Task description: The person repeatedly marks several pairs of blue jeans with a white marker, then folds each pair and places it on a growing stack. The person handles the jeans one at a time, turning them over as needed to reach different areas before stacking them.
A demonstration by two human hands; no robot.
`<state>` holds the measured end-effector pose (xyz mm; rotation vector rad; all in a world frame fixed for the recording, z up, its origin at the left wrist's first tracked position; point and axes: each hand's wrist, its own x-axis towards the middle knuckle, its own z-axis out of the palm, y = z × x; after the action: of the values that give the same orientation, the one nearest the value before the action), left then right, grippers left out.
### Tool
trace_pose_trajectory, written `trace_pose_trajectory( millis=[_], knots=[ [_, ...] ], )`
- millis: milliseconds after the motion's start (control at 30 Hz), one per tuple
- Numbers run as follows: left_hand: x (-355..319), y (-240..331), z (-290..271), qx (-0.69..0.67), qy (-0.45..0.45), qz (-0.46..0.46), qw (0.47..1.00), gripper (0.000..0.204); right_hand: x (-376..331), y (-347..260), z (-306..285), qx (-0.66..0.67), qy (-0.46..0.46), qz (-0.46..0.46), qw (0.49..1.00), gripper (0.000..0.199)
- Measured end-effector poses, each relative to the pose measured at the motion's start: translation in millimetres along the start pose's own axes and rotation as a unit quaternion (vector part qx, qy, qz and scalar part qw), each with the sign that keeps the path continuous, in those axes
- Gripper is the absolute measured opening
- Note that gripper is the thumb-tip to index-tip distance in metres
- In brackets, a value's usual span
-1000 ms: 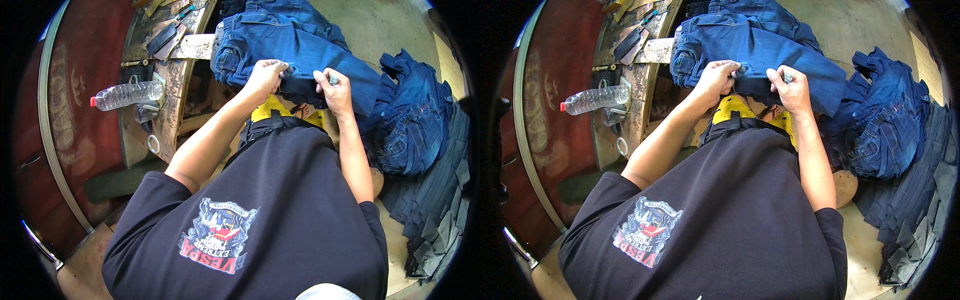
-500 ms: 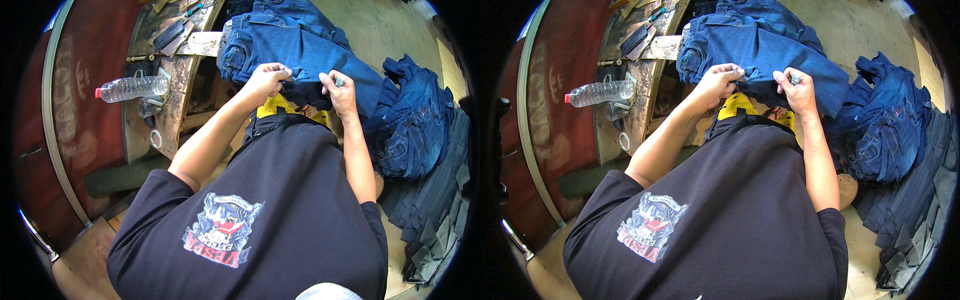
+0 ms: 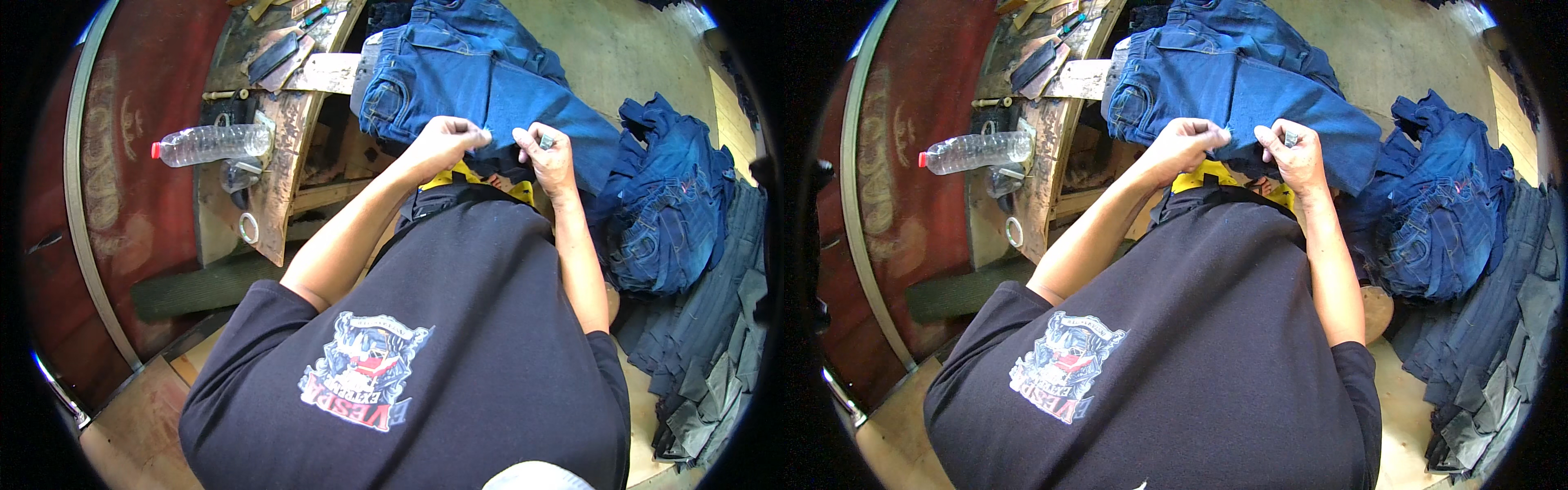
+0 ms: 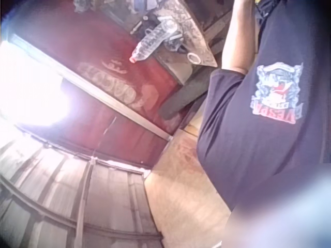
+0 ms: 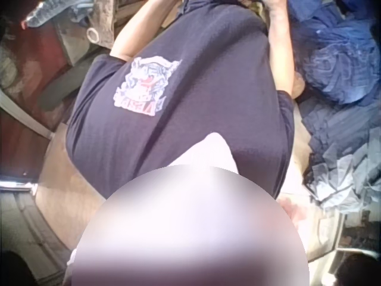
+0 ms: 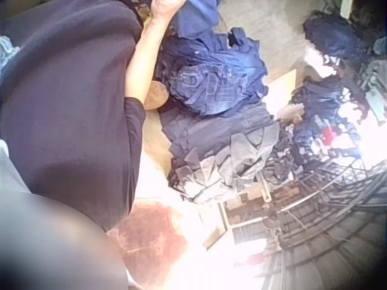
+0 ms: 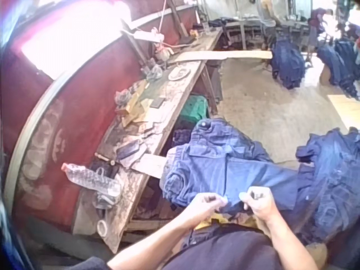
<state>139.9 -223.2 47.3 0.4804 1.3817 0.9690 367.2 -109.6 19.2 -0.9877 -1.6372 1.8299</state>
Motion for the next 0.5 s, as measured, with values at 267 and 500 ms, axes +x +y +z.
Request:
trace_pose_trajectory(
  millis=[267, 500],
  knots=[
    [5, 11, 7, 0.148, -0.052, 0.093, 0.983, 0.023, -2, 0, -7, 0.006, -0.022, 0.021, 1.000, 0.035],
    [40, 70, -72, 0.412, 0.395, 0.256, 0.780, 0.058, -48, -5, -42, -0.007, 0.022, 0.077, 0.997, 0.038]
  ],
)
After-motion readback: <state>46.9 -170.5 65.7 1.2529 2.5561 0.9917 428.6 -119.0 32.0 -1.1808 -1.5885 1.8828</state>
